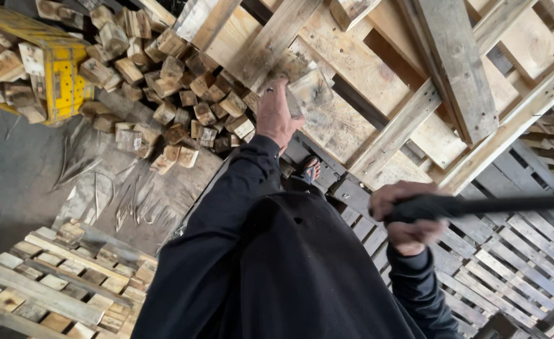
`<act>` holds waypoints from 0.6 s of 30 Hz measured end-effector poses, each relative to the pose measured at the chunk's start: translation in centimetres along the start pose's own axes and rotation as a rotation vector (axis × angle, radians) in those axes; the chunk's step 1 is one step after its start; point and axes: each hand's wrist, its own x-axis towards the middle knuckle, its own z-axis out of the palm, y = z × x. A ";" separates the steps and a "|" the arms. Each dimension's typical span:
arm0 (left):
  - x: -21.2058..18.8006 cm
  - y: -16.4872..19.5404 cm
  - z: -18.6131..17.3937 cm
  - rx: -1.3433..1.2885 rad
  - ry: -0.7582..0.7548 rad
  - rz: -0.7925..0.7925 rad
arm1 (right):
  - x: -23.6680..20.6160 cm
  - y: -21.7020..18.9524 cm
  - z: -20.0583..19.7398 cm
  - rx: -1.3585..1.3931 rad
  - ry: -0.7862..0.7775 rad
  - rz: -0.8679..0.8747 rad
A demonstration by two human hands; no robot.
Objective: The person assembles a wooden pallet by placing small wooden blocks into gaps and hammering nails to secure them. They repeatedly pick up blocks, position them, and use a hammer to drive nails into the pallet structure.
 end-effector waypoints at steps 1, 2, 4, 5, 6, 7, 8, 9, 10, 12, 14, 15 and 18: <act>0.1 0.1 0.1 0.041 -0.032 -0.048 | 0.3 0.3 -0.2 -0.001 -0.004 -0.048; 0.0 0.1 0.0 0.053 0.020 -0.002 | 0.7 1.0 -0.3 -0.002 -0.007 -0.107; -0.2 0.1 0.0 0.061 0.099 0.064 | 1.0 2.3 0.0 -0.051 0.129 0.213; -0.3 0.1 0.0 0.066 0.073 0.051 | 1.2 2.9 0.4 -0.083 0.256 0.587; -0.4 0.0 0.0 0.074 0.054 0.052 | 1.3 3.4 0.8 -0.286 0.129 0.889; -0.5 0.0 -0.1 0.074 0.043 0.058 | 1.6 3.5 1.2 -0.504 -0.006 1.175; -0.5 0.0 -0.2 0.075 0.046 0.080 | 1.8 3.2 1.5 -0.509 0.062 1.172; -0.6 -0.1 -0.3 0.076 0.049 0.096 | 2.0 2.6 1.8 -0.512 0.126 1.170; -0.5 -0.1 -0.3 0.079 0.070 0.120 | 2.6 1.7 1.7 -0.517 0.183 1.150; -0.4 0.0 -0.2 0.112 0.080 0.087 | 3.1 -0.6 1.4 -0.316 0.286 0.841; -0.3 0.0 0.0 0.134 0.112 0.096 | 3.9 -2.1 0.7 -0.177 0.200 0.399; -0.2 -0.1 0.0 0.145 0.109 0.089 | 4.1 -2.2 0.4 -0.170 0.158 0.220; 0.0 -0.3 0.5 0.145 0.021 0.016 | 4.5 -0.2 -0.1 -0.212 -0.034 -0.099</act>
